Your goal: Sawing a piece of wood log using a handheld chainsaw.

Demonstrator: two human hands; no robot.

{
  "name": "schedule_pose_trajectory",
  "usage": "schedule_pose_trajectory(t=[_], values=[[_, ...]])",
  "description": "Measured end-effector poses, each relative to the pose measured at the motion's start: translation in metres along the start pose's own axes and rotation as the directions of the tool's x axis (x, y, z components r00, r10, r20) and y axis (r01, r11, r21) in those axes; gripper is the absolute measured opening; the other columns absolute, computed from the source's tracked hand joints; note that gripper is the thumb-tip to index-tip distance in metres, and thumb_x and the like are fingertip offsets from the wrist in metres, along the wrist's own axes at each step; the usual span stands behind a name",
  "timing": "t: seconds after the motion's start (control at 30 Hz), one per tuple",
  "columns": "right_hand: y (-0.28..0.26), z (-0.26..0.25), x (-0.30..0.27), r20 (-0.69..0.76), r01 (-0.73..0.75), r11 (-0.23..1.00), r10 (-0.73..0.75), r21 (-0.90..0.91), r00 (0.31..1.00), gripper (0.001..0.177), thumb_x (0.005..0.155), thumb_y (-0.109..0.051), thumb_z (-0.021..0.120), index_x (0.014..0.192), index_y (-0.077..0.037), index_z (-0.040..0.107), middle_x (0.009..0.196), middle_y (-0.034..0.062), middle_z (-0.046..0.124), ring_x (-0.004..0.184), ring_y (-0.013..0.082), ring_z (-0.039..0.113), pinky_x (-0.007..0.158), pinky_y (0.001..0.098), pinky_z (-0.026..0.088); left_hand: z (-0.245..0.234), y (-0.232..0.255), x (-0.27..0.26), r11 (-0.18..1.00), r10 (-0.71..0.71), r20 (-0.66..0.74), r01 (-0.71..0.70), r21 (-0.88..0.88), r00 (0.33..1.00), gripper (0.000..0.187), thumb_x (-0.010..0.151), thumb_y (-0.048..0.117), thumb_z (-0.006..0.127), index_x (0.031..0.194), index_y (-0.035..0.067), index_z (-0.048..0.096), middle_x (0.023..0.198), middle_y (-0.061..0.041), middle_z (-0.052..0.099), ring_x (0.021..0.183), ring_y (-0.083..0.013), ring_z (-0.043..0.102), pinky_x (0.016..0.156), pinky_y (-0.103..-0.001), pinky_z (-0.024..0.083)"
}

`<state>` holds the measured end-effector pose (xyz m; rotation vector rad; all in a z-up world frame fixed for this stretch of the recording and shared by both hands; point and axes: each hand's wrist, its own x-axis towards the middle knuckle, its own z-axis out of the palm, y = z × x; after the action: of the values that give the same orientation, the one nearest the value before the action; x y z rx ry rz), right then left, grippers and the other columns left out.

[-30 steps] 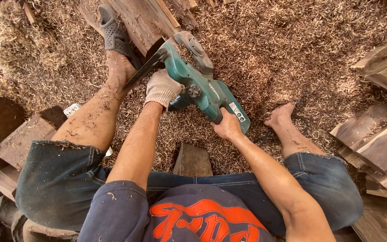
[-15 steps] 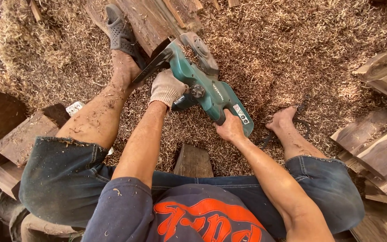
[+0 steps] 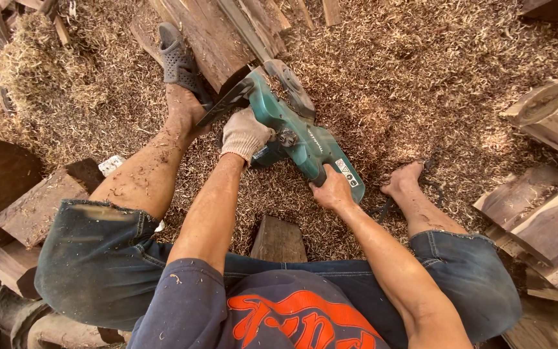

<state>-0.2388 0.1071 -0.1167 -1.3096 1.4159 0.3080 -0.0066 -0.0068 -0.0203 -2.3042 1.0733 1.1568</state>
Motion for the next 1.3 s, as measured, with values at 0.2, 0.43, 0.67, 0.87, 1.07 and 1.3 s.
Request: schedule_pose_trajectory(t=[0.2, 0.43, 0.67, 0.87, 1.07, 1.3], values=[[0.002, 0.001, -0.014, 0.062, -0.089, 0.988, 0.082, 0.126, 0.995, 0.063, 0.088, -0.019, 0.072, 0.144, -0.008, 0.048, 0.120, 0.0247, 0.067, 0.094, 0.0319, 0.076, 0.087, 0.0452, 0.065, 0.008, -0.005, -0.001, 0.981, 0.097, 0.003, -0.097, 0.167, 0.995, 0.086, 0.079, 0.052, 0.089, 0.139, 0.004, 0.050, 0.120, -0.016, 0.065, 0.104, -0.0273, 0.066, 0.088, -0.040, 0.058], [-0.005, -0.011, -0.057, 0.373, 0.108, 0.910, 0.054, -0.400, 0.926, 0.092, 0.080, -0.049, 0.089, 0.142, 0.002, 0.043, 0.123, 0.0254, 0.066, 0.107, 0.0337, 0.069, 0.095, 0.0483, 0.056, 0.015, 0.001, -0.047, 0.870, 0.393, 0.093, -0.403, 0.284, 0.915, 0.038, 0.088, 0.036, 0.075, 0.111, 0.008, 0.062, 0.077, -0.001, 0.063, 0.064, -0.0159, 0.065, 0.057, -0.032, 0.057], [-0.070, -0.043, -0.083, 0.474, 0.256, 0.753, 0.084, -0.606, 0.877, 0.057, 0.089, -0.053, 0.073, 0.121, -0.006, 0.069, 0.121, 0.0135, 0.073, 0.114, 0.0289, 0.067, 0.100, 0.0442, 0.056, 0.100, 0.012, -0.032, 0.722, 0.511, 0.358, -0.616, 0.315, 0.782, 0.015, 0.085, 0.011, 0.063, 0.098, 0.017, 0.068, 0.074, -0.001, 0.062, 0.056, -0.0118, 0.059, 0.052, -0.031, 0.055], [-0.099, -0.076, -0.017, 0.157, 0.159, 0.975, -0.135, -0.154, 0.978, 0.045, 0.089, -0.027, 0.066, 0.132, -0.013, 0.064, 0.128, 0.0122, 0.071, 0.115, 0.0267, 0.071, 0.102, 0.0475, 0.056, 0.170, 0.005, 0.031, 0.690, 0.684, 0.285, -0.722, 0.045, 0.671, 0.014, 0.089, 0.030, 0.066, 0.097, 0.018, 0.066, 0.078, 0.005, 0.057, 0.058, -0.0097, 0.056, 0.051, -0.028, 0.052], [-0.201, -0.117, 0.089, -0.259, 0.260, 0.960, -0.227, 0.103, 0.939, 0.065, 0.092, -0.047, 0.072, 0.141, -0.009, 0.052, 0.135, 0.0161, 0.066, 0.121, 0.0307, 0.069, 0.104, 0.0520, 0.057, -0.060, -0.001, -0.007, 0.831, 0.522, 0.192, -0.546, 0.106, 0.831, 0.013, 0.098, 0.022, 0.058, 0.103, 0.019, 0.070, 0.079, -0.004, 0.062, 0.055, -0.0074, 0.053, 0.049, -0.025, 0.048], [-0.287, -0.099, 0.209, -0.194, 0.257, 0.965, -0.245, 0.042, 0.950, 0.112, 0.076, -0.061, 0.082, 0.157, -0.010, 0.024, 0.154, 0.0207, 0.041, 0.139, 0.0380, 0.044, 0.112, 0.0608, 0.038, -0.044, -0.117, 0.260, 0.402, 0.230, 0.058, -0.149, 0.903, 0.971, 0.028, 0.107, 0.014, 0.049, 0.130, 0.009, 0.064, 0.112, -0.004, 0.069, 0.086, -0.0090, 0.060, 0.074, -0.025, 0.049]])
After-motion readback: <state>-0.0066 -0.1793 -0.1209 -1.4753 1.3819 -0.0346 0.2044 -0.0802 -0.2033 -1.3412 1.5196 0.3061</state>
